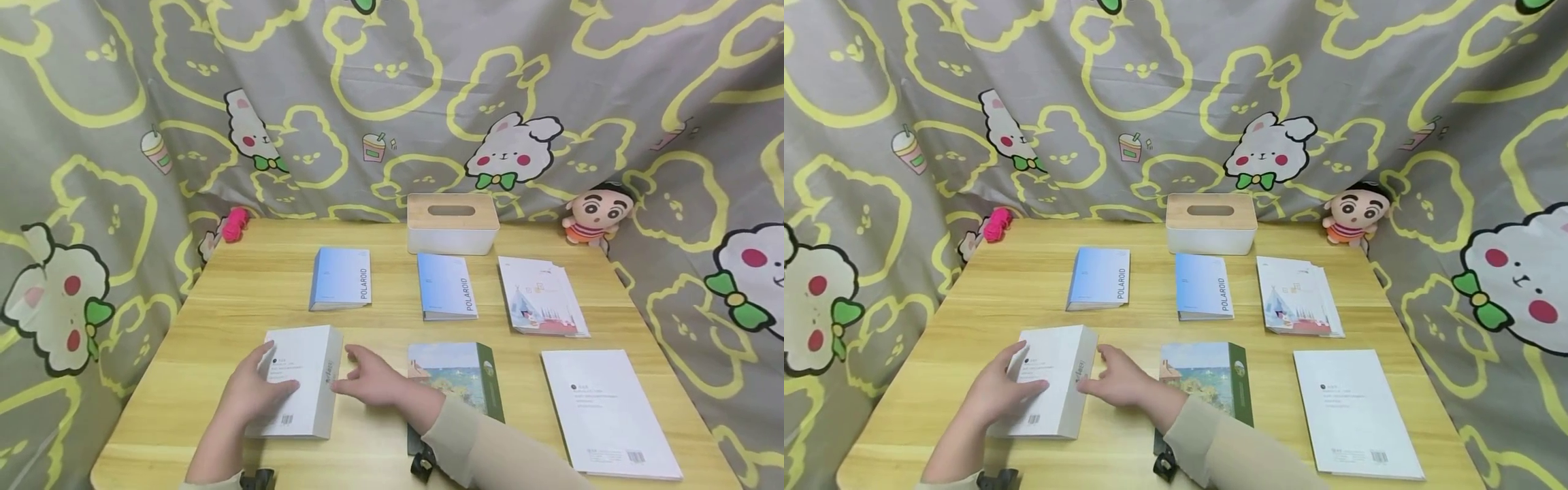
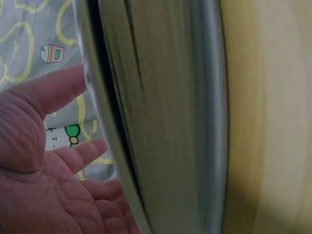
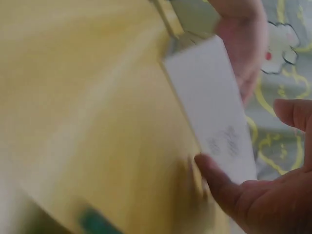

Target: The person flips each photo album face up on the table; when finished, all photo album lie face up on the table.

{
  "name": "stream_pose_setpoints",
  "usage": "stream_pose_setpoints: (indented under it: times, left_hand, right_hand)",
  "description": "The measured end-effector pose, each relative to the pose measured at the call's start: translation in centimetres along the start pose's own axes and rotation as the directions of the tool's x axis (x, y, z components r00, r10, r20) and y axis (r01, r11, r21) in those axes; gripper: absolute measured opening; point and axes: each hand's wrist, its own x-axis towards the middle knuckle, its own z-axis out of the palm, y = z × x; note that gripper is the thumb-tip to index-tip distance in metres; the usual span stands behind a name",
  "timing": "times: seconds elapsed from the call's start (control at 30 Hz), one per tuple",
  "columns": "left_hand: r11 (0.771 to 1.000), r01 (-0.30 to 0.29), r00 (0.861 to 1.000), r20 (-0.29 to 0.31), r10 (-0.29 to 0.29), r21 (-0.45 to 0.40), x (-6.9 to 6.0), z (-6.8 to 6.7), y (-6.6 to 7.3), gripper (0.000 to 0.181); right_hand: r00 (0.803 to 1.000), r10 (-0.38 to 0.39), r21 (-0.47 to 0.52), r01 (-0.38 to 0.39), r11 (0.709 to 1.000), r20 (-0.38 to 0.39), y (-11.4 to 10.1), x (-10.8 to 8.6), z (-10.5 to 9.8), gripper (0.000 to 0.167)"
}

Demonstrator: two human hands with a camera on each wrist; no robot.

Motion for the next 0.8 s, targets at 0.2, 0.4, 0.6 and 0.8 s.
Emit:
stream_pose_setpoints:
  times: [0.2,0.4,0.6,0.8]
  left_hand:
    - [0.999,-0.027,1.0,0.015,0.027,0.042,-0.1,0.3,0.4,0.096]
    - [0.998,-0.055,0.998,0.021,0.055,0.034,-0.4,0.4,0.4,0.094]
    - [0.996,-0.078,0.996,0.042,0.08,-0.035,-0.6,0.1,0.6,0.09]
    - [0.968,-0.059,0.993,0.086,0.083,-0.242,-0.7,0.3,0.8,0.078]
  right_hand:
    - [0.999,-0.01,-0.008,0.011,1.0,0.05,0.3,-0.1,1.5,0.086]
    - [0.999,-0.021,0.005,0.021,1.0,0.033,0.1,-0.7,2.1,0.088]
    - [0.996,-0.081,-0.04,0.08,0.996,-0.032,0.2,-1.0,1.8,0.078]
    - [0.982,-0.166,-0.016,0.165,0.986,-0.094,-1.2,-1.9,0.9,0.067]
